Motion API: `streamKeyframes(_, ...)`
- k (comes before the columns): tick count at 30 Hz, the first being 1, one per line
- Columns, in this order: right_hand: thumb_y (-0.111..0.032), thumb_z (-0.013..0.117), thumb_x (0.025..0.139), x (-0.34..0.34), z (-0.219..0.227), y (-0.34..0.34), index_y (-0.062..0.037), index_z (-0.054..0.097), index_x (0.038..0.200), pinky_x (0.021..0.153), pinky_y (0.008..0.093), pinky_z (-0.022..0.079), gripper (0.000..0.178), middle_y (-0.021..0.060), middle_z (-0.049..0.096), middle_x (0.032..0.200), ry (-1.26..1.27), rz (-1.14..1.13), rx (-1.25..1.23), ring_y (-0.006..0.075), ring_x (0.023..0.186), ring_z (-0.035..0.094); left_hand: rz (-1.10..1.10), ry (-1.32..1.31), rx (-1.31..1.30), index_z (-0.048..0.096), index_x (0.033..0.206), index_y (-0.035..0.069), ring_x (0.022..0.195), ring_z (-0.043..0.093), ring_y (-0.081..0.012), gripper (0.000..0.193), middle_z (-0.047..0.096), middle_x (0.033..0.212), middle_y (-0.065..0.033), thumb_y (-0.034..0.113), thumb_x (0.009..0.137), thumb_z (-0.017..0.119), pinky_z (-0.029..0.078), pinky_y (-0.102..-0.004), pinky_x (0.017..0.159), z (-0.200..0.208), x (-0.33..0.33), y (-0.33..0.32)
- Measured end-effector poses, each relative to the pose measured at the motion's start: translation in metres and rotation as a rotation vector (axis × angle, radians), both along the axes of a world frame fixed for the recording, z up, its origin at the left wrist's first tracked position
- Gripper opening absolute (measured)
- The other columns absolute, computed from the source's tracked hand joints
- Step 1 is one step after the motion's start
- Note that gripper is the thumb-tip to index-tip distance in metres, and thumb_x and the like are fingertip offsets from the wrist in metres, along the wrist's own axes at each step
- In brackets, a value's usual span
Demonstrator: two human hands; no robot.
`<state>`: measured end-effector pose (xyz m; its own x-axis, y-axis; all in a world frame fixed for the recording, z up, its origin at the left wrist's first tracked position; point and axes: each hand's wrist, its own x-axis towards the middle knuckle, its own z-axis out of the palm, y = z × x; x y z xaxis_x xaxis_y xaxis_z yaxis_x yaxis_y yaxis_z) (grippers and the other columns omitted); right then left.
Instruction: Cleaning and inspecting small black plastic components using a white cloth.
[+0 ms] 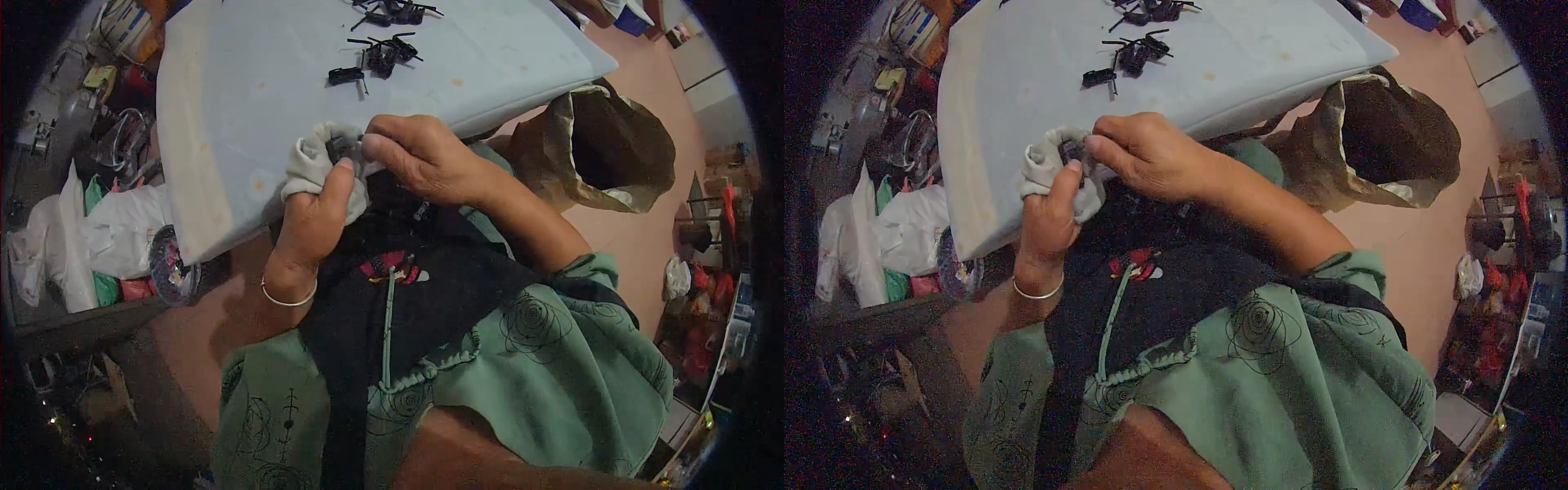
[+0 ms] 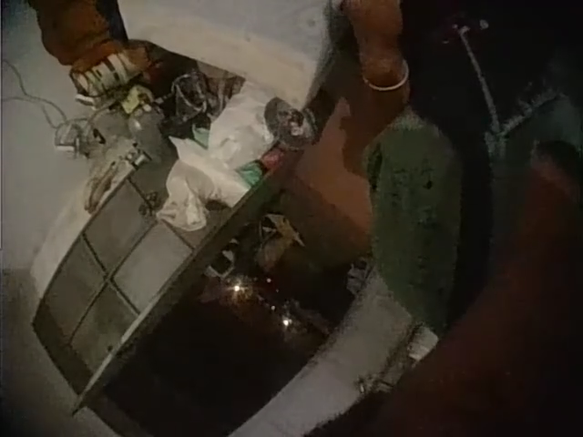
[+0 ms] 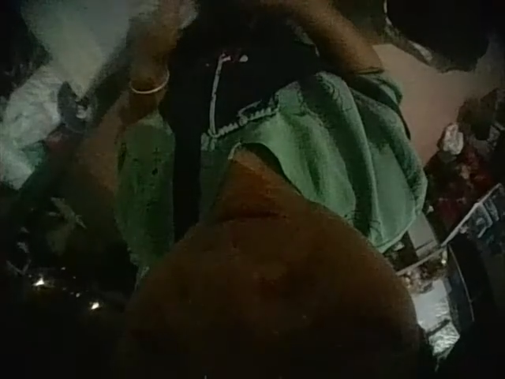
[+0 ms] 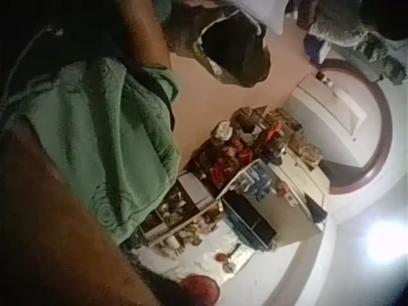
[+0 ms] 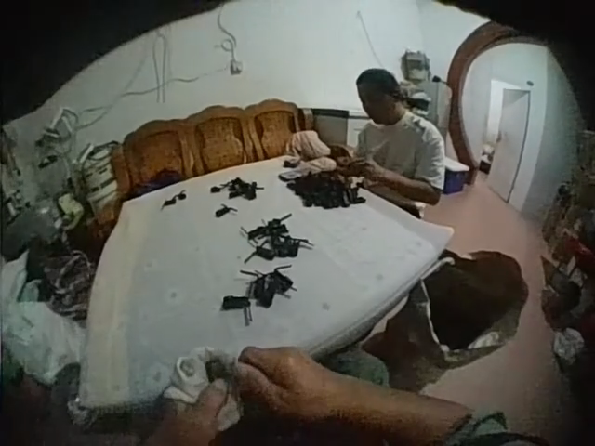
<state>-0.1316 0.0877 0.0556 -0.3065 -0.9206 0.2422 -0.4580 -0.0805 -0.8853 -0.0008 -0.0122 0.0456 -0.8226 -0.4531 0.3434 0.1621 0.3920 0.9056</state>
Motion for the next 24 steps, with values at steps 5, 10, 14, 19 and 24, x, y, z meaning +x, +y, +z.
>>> streamKeyframes(5,-0.024,0.042,0.092,-0.001,0.001,0.001,0.0008,0.049,0.078,0.053,0.0275,0.036,0.029,0.0034,0.041,0.06,-0.005,0.165,0.067,0.0091,0.06,0.035,0.007,-0.022,0.304,0.049,0.101,0.003,0.07,0.044,-0.0058,0.021,0.049,0.082,-0.0002,0.0,0.081,0.042,0.04,-0.0196,0.06,0.005,-0.003,0.001)
streamKeyframes(10,-0.023,0.046,0.09,0.0,-0.001,0.001,0.0004,0.05,0.078,0.053,0.0263,0.036,0.027,0.0007,0.042,0.06,-0.024,0.149,0.086,0.0076,0.06,0.037,-0.015,0.002,0.257,0.047,0.104,0.002,0.068,0.043,-0.005,0.023,0.049,0.082,-0.0001,0.002,0.082,0.043,0.039,-0.0192,0.058,0.004,-0.001,0.001)
streamKeyframes(14,-0.021,0.052,0.087,0.003,0.003,0.002,-0.0008,0.052,0.078,0.05,0.0224,0.034,0.022,-0.0047,0.043,0.061,-0.274,0.125,0.059,0.004,0.06,0.037,-0.051,-0.02,0.319,0.046,0.105,0.002,0.068,0.043,-0.005,0.023,0.048,0.081,-0.0004,0.002,0.082,0.042,0.039,-0.0195,0.059,0.01,0.001,0.003)
streamKeyframes(19,-0.02,0.052,0.087,0.006,-0.003,-0.001,-0.0009,0.052,0.077,0.051,0.0217,0.033,0.022,-0.0048,0.043,0.062,-0.237,0.083,0.059,0.0036,0.06,0.036,-0.047,-0.048,0.353,0.047,0.104,0.002,0.063,0.041,-0.0031,0.023,0.049,0.078,0.001,0.002,0.083,0.04,0.036,-0.0175,0.053,0.005,0.001,0.002)
streamKeyframes(24,-0.022,0.046,0.09,0.003,-0.003,0.0,0.0016,0.049,0.077,0.053,0.0272,0.036,0.027,0.0023,0.041,0.058,0.001,0.128,-0.071,0.0093,0.058,0.036,0.023,-0.022,0.262,0.049,0.099,0.001,0.067,0.044,-0.0062,0.02,0.05,0.08,0.0,0.0,0.081,0.039,0.039,-0.0206,0.058,0.004,-0.002,0.003)
